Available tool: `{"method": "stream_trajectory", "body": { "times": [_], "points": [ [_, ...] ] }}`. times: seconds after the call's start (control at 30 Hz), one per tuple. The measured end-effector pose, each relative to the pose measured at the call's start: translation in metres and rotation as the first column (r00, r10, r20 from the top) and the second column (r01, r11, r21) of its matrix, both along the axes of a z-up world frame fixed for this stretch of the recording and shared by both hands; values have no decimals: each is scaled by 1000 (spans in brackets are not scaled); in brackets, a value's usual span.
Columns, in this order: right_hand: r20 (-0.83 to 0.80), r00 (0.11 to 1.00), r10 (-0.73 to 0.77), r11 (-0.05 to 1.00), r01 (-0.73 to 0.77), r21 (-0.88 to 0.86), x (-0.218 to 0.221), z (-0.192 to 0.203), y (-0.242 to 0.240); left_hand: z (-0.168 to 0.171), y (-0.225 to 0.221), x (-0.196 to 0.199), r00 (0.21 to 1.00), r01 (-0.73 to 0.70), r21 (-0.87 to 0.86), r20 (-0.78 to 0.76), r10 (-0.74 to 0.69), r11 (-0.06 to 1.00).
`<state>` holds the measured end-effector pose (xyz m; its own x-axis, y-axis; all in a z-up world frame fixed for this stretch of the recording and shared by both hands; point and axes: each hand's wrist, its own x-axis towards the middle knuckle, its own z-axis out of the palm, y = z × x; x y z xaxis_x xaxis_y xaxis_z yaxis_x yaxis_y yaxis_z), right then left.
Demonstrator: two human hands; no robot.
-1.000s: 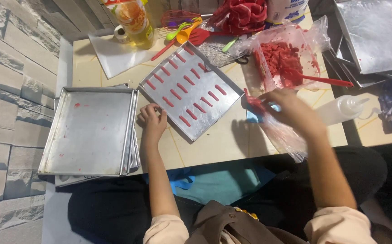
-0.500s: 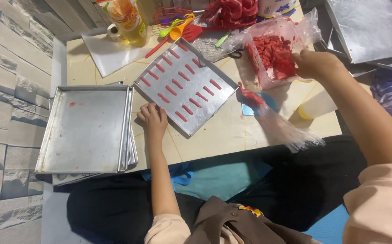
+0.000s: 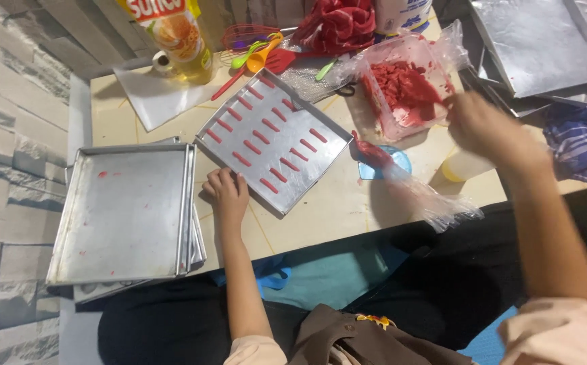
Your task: Filling a piping bag with red batter and piping it onto a metal tray in small strips.
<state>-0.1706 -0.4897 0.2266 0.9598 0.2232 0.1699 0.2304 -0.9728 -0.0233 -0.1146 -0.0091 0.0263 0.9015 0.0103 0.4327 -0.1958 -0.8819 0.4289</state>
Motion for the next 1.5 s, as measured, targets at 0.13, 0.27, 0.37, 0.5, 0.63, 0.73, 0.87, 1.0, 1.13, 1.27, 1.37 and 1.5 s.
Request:
{"method": "stream_trajectory", "body": {
  "times": [0.13,0.27,0.37,0.5,0.63,0.73,0.87,1.0,1.13,1.27,1.37,1.5],
  "points": [
    [-288,879,-381,899,424,106,-44,4,59,-4,1,2,1000,-7,47,14,6,999],
    [-121,947,-298,953,302,23,-54,-53,50,4,2,0,993,0,-7,-119,-1,1000],
    [-87,956,-279,875,291,387,-52,-47,64,12,2,0,979,-3,-73,-201,-12,997],
    [8,950,-313,899,293,324,-48,-96,51,9,2,1,979,-7,-61,-204,-6,998],
    [-9,928,-372,878,355,320,-50,-84,65,11,1,2,972,-19,-69,-236,2,997],
    [-14,935,-354,838,324,439,-44,-94,58,12,0,2,973,-23,-50,-230,11,998],
    [77,961,-267,883,212,419,-34,-127,31,11,0,1,969,-28,-48,-246,15,998],
    [135,962,-237,888,158,432,-37,-119,41,9,1,2,966,-30,-52,-258,15,998],
    [94,962,-255,854,179,488,-39,-135,27,12,0,1,968,-24,-61,-252,8,998],
    [29,958,-285,828,231,510,-42,-128,30,9,0,1,973,-26,-40,-231,16,999],
    [27,956,-292,831,239,501,-47,-120,35,9,0,2,971,-24,-39,-238,14,999],
    [52,956,-290,850,232,472,-52,-120,35,10,0,1,973,-23,-36,-231,14,999]
  ]
}}
